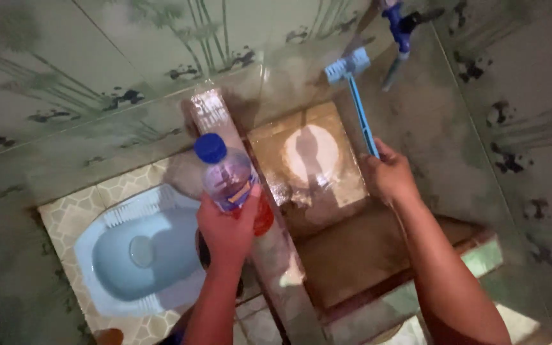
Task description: Scrubbing bathroom tiles and a squat toilet using a brush and cleaning solution.
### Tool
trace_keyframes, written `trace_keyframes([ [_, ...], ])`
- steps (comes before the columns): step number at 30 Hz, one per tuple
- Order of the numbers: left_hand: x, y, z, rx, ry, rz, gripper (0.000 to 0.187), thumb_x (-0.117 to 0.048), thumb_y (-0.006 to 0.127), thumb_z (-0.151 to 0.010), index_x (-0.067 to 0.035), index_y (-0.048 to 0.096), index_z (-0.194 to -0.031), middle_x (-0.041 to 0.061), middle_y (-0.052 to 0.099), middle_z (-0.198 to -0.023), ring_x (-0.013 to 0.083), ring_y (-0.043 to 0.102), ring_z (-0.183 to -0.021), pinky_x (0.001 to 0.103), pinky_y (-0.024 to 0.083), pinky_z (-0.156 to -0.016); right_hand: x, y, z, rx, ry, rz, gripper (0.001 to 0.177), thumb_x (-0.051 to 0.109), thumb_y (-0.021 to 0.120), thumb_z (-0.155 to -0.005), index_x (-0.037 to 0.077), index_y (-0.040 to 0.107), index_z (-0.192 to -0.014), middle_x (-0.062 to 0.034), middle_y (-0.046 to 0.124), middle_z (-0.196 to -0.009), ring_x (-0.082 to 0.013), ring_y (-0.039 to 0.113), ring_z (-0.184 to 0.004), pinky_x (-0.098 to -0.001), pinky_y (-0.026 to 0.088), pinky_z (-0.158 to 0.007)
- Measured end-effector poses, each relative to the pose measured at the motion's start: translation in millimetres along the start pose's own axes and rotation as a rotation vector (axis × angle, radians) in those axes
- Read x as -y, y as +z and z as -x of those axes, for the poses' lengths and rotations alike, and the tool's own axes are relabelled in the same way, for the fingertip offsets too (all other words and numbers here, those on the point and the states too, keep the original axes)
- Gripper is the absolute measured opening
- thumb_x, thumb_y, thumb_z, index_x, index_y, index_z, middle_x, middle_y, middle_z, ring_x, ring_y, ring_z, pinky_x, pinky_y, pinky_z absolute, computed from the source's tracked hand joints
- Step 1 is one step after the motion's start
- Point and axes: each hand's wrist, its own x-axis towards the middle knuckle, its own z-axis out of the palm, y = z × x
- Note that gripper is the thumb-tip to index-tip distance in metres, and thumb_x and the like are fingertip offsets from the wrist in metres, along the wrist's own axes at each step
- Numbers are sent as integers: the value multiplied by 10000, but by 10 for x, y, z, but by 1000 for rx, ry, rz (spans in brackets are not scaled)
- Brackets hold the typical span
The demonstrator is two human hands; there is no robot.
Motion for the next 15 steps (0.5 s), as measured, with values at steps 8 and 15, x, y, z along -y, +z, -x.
trace_keyframes([
  [8,180,-393,29,129,-243,-91,358,-406,835,-731,-136,768,-956,37,810,-871,147,773,-843,343,601,-777,-784,871,-1812,245,132,306,232,277,479,-970,134,652,-1027,-163,613,-665,-282,551,-496,-415,383,-372],
  [15,446,-633,15,51,-321,-215,224,-330,842,-714,-120,835,-794,21,823,-724,88,720,-705,308,595,-649,-3692,1601,-4113,655,-114,-48,191,142,530,-980,24,638,-876,-76,544,-716,-201,544,-535,-400,367,-367],
])
